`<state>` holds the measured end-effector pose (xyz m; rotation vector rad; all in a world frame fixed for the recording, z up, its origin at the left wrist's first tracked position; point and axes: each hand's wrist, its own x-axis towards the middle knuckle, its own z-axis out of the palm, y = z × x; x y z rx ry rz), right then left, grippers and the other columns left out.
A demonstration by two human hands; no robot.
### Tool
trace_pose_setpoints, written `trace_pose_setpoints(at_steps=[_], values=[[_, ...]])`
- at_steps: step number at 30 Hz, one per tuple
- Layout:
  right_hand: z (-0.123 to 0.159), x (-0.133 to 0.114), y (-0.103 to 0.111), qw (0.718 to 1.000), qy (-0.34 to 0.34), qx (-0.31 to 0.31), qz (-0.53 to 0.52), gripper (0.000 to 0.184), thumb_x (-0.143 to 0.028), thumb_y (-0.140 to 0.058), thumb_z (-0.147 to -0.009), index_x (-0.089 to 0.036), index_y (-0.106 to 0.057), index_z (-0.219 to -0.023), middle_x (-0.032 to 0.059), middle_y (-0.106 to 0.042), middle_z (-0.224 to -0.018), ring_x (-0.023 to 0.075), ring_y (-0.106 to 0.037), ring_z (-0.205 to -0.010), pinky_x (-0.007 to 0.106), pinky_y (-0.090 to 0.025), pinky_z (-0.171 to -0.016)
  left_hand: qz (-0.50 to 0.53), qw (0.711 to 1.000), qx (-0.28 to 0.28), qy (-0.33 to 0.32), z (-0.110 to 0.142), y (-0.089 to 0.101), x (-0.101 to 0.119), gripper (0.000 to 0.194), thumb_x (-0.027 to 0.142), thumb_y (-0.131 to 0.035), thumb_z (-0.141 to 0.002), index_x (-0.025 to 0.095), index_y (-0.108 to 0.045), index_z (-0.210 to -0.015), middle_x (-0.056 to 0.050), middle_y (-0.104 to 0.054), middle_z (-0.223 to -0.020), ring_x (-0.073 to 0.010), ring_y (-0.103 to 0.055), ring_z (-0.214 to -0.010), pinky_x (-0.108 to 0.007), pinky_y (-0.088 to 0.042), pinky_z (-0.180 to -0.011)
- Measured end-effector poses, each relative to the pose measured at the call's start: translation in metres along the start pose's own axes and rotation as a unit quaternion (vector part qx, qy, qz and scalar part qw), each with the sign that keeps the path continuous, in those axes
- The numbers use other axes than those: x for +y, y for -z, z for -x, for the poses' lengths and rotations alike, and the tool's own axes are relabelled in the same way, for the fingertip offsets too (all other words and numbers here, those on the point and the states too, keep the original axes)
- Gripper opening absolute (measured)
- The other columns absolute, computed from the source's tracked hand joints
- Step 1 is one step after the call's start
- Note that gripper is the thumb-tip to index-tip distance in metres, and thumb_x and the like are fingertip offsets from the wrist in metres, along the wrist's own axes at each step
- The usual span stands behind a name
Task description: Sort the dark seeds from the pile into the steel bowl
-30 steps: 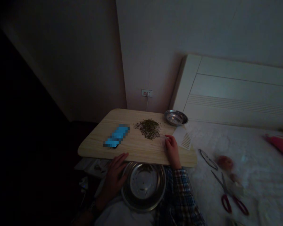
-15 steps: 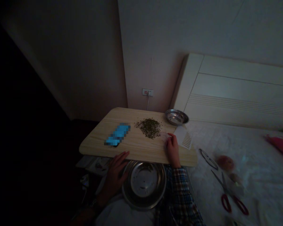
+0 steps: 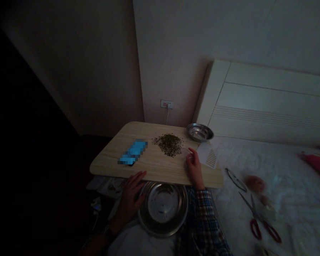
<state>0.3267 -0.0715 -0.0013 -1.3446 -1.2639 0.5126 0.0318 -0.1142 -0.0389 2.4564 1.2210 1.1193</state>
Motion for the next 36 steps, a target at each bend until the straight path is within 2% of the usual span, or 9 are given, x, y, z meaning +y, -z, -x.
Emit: trace_pose_setpoints(at_steps=[14,22,31,36], values=[[-0.002,0.002,0.001,1.000,0.013,-0.006,-0.014,0.038,-0.026,-0.051,-0.082,-0.022,-0.056,-0.120,0.0037,-0.062,-0.097,0.0189,-0.057,-0.087,0.033,-0.043,-0.083,-0.001,1.000,-0.011,0.003,0.000,0.002,0.002,0.022,0.012,-0.049,-0.082,0.021,-0.060,-0.098,-0.004,-0.043,-0.144,-0.0244,-0.033,-0.136,-0.051,-0.025,-0.113],[-0.003,0.004,0.000,0.999,0.009,-0.026,-0.038,0.041,-0.029,-0.052,-0.085,-0.021,-0.054,-0.125,0.0050,-0.068,-0.094,0.0202,-0.061,-0.089,0.035,-0.044,-0.085,-0.001,1.000,-0.004,0.005,-0.001,0.001,0.002,0.024,0.013,-0.050,-0.081,0.022,-0.061,-0.101,-0.004,-0.044,-0.143,-0.0255,-0.035,-0.135,-0.052,-0.027,-0.112],[-0.002,0.010,0.003,0.997,-0.009,0.052,-0.050,0.032,-0.031,-0.053,-0.085,-0.020,-0.057,-0.115,0.0063,-0.069,-0.097,0.0197,-0.062,-0.091,0.036,-0.044,-0.086,0.001,1.000,-0.005,0.004,0.000,0.000,0.000,0.024,0.012,-0.050,-0.081,0.021,-0.060,-0.100,-0.004,-0.043,-0.144,-0.0250,-0.035,-0.135,-0.051,-0.026,-0.113],[-0.003,0.010,0.002,0.997,-0.015,0.059,-0.042,0.030,-0.031,-0.055,-0.083,-0.019,-0.060,-0.111,0.0065,-0.070,-0.094,0.0203,-0.063,-0.090,0.036,-0.045,-0.084,0.002,1.000,-0.007,0.006,0.000,0.000,0.000,0.023,0.012,-0.050,-0.081,0.021,-0.061,-0.100,-0.004,-0.043,-0.144,-0.0250,-0.034,-0.135,-0.051,-0.026,-0.113]])
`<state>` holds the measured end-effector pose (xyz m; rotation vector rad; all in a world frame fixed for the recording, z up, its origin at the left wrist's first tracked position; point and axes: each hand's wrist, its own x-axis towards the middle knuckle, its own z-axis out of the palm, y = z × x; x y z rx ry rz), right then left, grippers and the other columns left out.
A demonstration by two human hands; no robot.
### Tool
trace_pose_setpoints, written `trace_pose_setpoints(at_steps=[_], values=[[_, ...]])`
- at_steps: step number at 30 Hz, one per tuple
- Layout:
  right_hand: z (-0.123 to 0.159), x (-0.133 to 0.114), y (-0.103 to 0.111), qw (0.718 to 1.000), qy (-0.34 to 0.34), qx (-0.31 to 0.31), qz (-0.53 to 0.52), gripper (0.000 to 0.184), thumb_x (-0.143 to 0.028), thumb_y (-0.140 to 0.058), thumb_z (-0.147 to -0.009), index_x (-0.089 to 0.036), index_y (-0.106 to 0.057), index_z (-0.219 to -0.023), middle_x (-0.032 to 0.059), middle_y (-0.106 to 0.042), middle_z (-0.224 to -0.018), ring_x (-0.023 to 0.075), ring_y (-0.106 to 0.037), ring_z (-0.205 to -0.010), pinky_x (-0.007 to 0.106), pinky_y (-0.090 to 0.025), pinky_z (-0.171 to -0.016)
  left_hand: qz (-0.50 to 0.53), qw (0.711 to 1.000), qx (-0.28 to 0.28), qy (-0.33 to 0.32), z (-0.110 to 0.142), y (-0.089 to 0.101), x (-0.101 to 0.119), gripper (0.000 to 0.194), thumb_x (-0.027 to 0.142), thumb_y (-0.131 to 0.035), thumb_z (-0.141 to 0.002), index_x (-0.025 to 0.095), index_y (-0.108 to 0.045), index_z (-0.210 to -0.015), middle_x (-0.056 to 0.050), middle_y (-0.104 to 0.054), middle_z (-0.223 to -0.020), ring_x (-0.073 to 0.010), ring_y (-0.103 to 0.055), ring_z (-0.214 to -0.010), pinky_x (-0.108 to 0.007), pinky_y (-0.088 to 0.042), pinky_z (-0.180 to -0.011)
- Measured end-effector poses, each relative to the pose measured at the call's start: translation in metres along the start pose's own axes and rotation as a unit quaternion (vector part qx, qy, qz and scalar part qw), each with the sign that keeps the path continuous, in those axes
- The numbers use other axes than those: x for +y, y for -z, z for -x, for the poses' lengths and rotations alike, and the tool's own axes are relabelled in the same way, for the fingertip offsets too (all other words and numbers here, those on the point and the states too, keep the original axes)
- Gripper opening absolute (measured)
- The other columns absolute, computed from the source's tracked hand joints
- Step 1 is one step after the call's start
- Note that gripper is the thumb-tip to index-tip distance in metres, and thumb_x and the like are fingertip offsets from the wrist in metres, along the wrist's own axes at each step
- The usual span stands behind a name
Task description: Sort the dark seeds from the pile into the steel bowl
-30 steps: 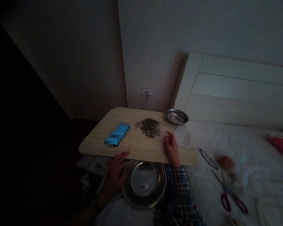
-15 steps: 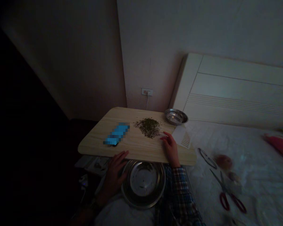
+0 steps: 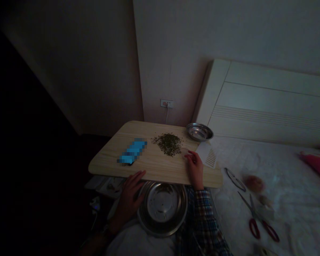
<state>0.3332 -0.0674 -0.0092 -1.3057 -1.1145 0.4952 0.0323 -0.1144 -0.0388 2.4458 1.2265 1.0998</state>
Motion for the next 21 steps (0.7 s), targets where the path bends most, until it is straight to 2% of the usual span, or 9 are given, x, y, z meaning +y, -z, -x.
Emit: trace_pose_setpoints(at_steps=[12,21], values=[[0.0003,0.0013,-0.0011,1.000,-0.016,-0.006,0.000,0.024,-0.032,-0.056,-0.082,-0.018,-0.063,-0.101,0.0085,-0.071,-0.097,0.0225,-0.065,-0.094,0.037,-0.047,-0.085,-0.002,1.000,0.001,-0.009,-0.0007,-0.0003,-0.0008,0.024,0.012,-0.049,-0.083,0.021,-0.059,-0.103,-0.005,-0.043,-0.144,-0.0249,-0.034,-0.135,-0.053,-0.025,-0.112],[-0.0004,0.0094,-0.0019,1.000,-0.020,-0.004,-0.015,0.025,-0.034,-0.057,-0.082,-0.019,-0.063,-0.101,0.0087,-0.072,-0.098,0.0235,-0.065,-0.094,0.039,-0.047,-0.085,-0.025,0.999,-0.001,-0.024,0.0019,-0.0016,-0.0052,0.026,0.012,-0.047,-0.082,0.022,-0.060,-0.102,-0.005,-0.042,-0.144,-0.0259,-0.034,-0.135,-0.054,-0.029,-0.110]])
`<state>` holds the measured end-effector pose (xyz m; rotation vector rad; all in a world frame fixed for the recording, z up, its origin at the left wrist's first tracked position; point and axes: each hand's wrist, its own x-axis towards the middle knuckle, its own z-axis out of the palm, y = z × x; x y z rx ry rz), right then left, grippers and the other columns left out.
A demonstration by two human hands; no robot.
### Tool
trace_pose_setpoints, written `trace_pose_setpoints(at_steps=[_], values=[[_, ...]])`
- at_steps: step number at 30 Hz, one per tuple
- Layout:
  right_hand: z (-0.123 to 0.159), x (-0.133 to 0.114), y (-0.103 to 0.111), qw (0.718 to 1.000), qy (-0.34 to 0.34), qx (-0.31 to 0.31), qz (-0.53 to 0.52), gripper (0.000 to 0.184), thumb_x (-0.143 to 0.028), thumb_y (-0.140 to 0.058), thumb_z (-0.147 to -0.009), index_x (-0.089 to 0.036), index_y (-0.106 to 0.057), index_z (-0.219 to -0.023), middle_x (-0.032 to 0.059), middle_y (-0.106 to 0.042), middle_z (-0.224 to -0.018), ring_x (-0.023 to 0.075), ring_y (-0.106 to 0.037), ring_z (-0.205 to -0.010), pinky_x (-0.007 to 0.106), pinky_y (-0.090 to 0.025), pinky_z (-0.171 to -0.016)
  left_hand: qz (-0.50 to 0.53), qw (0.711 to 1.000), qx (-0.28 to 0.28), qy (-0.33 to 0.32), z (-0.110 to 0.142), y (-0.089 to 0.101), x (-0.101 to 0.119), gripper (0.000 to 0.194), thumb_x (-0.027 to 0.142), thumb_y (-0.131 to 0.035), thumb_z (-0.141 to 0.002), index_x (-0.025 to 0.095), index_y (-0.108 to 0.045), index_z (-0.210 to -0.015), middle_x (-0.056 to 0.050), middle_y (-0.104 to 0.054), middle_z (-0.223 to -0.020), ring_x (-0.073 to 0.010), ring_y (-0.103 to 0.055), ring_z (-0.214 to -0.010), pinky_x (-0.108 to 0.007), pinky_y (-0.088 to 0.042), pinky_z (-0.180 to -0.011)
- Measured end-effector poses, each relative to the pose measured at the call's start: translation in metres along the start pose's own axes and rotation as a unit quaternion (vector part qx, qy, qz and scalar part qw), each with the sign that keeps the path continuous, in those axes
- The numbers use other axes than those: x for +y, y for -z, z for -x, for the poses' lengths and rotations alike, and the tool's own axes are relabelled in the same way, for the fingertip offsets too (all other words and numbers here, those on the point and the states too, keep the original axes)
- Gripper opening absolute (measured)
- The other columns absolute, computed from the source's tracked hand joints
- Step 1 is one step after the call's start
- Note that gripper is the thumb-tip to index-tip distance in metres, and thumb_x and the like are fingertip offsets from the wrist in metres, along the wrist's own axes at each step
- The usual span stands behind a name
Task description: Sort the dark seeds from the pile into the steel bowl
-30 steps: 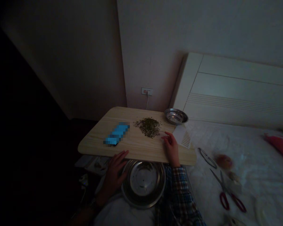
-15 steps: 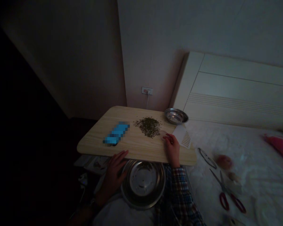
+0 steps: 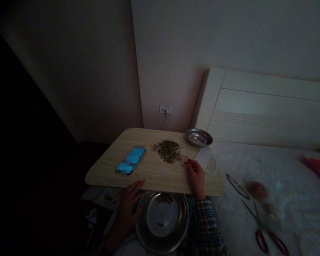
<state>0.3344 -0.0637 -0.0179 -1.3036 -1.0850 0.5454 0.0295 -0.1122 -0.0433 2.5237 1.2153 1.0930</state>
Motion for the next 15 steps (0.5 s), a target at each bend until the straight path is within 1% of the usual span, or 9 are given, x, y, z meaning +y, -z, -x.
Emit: trace_pose_setpoints(at_steps=[5,8,15], values=[[0.0006,-0.0004,0.0006,1.000,0.002,0.002,0.007,0.026,-0.034,-0.057,-0.083,-0.019,-0.064,-0.102,0.0085,-0.071,-0.098,0.0231,-0.065,-0.093,0.038,-0.047,-0.084,0.009,1.000,-0.003,0.002,0.0002,-0.0017,-0.0016,0.027,0.011,-0.047,-0.082,0.022,-0.059,-0.105,-0.006,-0.040,-0.145,-0.0258,-0.031,-0.137,-0.055,-0.027,-0.111],[0.0013,-0.0034,0.0009,1.000,0.004,0.000,0.013,0.026,-0.035,-0.056,-0.083,-0.019,-0.064,-0.102,0.0082,-0.071,-0.097,0.0229,-0.064,-0.092,0.037,-0.046,-0.083,0.015,1.000,-0.002,0.001,-0.0004,-0.0008,-0.0003,0.025,0.012,-0.047,-0.084,0.021,-0.058,-0.104,-0.007,-0.042,-0.144,-0.0260,-0.031,-0.136,-0.055,-0.027,-0.110],[0.0032,-0.0082,-0.0016,0.999,0.011,-0.032,0.023,0.023,-0.034,-0.057,-0.083,-0.020,-0.064,-0.100,0.0073,-0.072,-0.092,0.0231,-0.065,-0.089,0.037,-0.047,-0.083,0.007,1.000,0.000,-0.002,0.0000,-0.0001,-0.0005,0.029,0.010,-0.047,-0.082,0.022,-0.058,-0.106,-0.006,-0.041,-0.145,-0.0253,-0.032,-0.136,-0.054,-0.027,-0.111]])
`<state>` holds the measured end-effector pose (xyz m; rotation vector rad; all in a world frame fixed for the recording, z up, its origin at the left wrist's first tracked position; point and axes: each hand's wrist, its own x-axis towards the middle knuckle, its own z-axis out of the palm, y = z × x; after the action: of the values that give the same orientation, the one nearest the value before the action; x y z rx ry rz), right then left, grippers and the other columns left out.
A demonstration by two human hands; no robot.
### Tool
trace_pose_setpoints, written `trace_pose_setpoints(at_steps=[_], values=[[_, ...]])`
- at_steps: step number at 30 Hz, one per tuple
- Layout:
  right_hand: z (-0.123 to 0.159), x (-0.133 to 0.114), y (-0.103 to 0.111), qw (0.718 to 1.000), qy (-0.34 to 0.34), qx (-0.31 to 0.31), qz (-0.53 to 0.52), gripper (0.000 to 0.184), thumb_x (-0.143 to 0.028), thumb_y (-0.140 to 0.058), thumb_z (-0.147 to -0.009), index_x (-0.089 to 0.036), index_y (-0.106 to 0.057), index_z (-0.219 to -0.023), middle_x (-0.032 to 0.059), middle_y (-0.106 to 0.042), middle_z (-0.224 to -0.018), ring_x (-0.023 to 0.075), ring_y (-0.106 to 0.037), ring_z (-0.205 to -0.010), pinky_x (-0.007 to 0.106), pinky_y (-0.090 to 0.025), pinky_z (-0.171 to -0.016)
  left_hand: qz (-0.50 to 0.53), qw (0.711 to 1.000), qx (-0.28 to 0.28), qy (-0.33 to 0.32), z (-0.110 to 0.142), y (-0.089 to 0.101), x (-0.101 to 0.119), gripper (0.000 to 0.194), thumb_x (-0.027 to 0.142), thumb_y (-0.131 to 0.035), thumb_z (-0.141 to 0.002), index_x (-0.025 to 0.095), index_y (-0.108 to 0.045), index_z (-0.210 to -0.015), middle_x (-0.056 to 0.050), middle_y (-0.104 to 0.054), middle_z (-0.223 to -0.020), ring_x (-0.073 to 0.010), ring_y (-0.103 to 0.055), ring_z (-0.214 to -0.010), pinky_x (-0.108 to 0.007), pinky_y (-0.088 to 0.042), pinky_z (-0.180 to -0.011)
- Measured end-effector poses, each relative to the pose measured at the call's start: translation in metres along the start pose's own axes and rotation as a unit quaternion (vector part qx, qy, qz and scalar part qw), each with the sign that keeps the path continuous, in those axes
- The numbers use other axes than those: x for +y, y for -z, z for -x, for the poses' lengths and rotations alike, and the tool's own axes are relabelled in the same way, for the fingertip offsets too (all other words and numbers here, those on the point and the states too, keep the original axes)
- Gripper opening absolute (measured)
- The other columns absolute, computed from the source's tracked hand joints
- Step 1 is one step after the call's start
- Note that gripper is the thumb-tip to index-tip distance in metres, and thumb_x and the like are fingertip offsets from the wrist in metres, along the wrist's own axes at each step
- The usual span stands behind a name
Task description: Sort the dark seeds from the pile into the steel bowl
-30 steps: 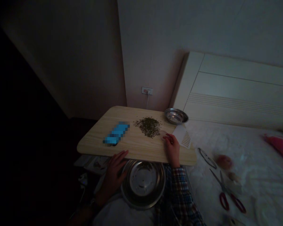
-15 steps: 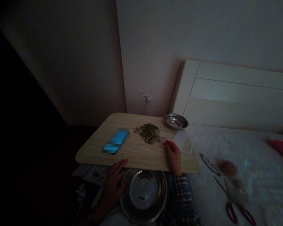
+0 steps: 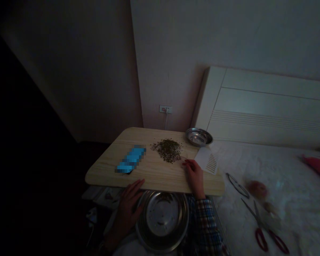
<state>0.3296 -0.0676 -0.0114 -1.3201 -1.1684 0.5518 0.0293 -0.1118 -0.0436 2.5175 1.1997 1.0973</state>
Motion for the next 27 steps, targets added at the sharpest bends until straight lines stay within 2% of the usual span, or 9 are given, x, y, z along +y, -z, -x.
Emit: trace_pose_setpoints(at_steps=[14,27], values=[[-0.0029,0.0051,-0.0008,1.000,0.001,-0.011,0.022,0.027,-0.039,-0.059,-0.081,-0.019,-0.065,-0.099,0.0068,-0.072,-0.089,0.0237,-0.065,-0.086,0.038,-0.047,-0.082,0.001,1.000,-0.001,0.013,-0.0010,0.0019,0.0035,0.025,0.013,-0.048,-0.084,0.021,-0.060,-0.104,-0.006,-0.042,-0.144,-0.0265,-0.034,-0.135,-0.054,-0.029,-0.110],[-0.0003,-0.0024,-0.0014,0.999,0.007,-0.019,0.035,0.027,-0.037,-0.057,-0.080,-0.020,-0.065,-0.099,0.0069,-0.072,-0.090,0.0242,-0.065,-0.086,0.039,-0.048,-0.082,0.001,1.000,0.001,0.012,-0.0014,0.0013,0.0032,0.026,0.011,-0.048,-0.082,0.022,-0.060,-0.104,-0.006,-0.043,-0.143,-0.0271,-0.034,-0.135,-0.056,-0.029,-0.110]])
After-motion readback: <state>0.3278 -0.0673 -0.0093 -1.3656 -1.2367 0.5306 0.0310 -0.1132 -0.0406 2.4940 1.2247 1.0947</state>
